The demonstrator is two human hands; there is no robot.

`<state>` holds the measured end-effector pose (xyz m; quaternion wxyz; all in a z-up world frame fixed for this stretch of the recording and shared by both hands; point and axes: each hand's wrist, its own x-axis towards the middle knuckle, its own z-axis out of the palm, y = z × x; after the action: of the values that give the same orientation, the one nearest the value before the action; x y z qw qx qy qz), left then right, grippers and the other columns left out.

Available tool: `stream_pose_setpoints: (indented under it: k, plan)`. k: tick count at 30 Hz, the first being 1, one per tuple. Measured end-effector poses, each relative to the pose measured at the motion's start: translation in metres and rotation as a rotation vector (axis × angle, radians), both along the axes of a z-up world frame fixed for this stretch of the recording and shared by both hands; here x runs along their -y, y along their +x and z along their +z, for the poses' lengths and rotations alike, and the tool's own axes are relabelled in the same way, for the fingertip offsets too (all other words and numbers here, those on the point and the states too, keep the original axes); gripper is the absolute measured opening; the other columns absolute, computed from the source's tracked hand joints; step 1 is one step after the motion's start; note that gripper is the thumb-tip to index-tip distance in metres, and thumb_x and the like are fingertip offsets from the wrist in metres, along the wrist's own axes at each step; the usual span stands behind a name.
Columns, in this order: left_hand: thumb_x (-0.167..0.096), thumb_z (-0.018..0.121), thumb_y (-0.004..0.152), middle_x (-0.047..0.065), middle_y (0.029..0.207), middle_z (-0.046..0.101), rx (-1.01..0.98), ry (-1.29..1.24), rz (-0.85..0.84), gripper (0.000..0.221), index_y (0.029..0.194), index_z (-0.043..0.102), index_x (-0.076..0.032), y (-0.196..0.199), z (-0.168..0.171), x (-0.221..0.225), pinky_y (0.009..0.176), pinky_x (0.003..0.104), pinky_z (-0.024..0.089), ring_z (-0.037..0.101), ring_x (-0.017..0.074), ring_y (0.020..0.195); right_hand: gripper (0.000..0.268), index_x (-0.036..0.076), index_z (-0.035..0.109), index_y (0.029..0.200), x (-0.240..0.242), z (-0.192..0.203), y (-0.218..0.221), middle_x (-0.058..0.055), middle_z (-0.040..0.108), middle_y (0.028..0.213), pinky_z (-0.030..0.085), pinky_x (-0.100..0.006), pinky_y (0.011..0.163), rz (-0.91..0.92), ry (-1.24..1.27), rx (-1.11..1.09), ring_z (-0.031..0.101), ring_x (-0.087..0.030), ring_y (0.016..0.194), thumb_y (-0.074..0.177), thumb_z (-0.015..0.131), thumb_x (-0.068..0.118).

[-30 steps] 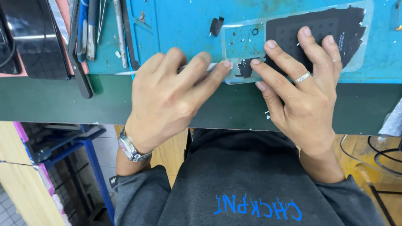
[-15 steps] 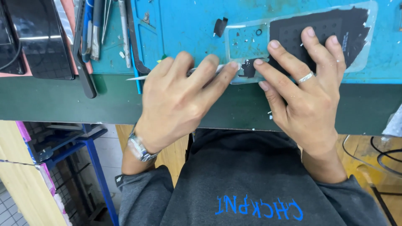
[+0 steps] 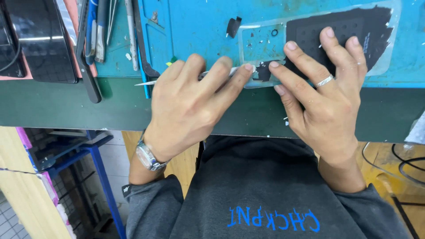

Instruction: The person is meticulously cleaning adhesive residue from a mobile phone component using a small metal scraping tool.

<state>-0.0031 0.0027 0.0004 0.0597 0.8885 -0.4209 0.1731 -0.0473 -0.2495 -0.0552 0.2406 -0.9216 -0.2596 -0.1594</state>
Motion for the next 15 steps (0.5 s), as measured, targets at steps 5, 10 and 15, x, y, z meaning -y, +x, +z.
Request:
stream_pose_setpoints:
  k: [5, 10, 15]
  plan:
    - [-0.012, 0.057, 0.113, 0.005, 0.106, 0.058, 0.003, 0.021, -0.001, 0.02, 0.127, 0.072, -0.012, -0.001, 0.0, -0.001, 0.055, 0.034, 0.031, 0.039, 0.021, 0.072, 0.031, 0.002, 0.084, 0.134, 0.0, 0.0, 0.002, -0.02, 0.071, 0.143, 0.027, -0.063, 0.12, 0.022, -0.012, 0.014, 0.047, -0.054, 0.14, 0.117, 0.062, 0.017]
    - [-0.013, 0.057, 0.113, 0.004, 0.108, 0.059, 0.041, -0.01, -0.005, 0.019, 0.125, 0.071, -0.012, -0.002, -0.003, 0.005, 0.058, 0.033, 0.032, 0.042, 0.0211, 0.075, 0.03, -0.001, 0.085, 0.133, -0.001, 0.001, 0.0, -0.023, 0.073, 0.142, 0.026, -0.064, 0.12, 0.02, -0.014, 0.021, 0.047, -0.055, 0.14, 0.118, 0.065, 0.015]
    - [-0.014, 0.052, 0.115, 0.005, 0.105, 0.057, 0.008, 0.011, -0.004, 0.02, 0.126, 0.069, -0.011, -0.001, -0.003, 0.002, 0.054, 0.033, 0.03, 0.036, 0.0192, 0.07, 0.032, 0.002, 0.084, 0.134, 0.0, 0.002, 0.0, -0.021, 0.073, 0.142, 0.027, -0.062, 0.12, 0.016, -0.016, 0.009, 0.047, -0.052, 0.141, 0.117, 0.064, 0.019]
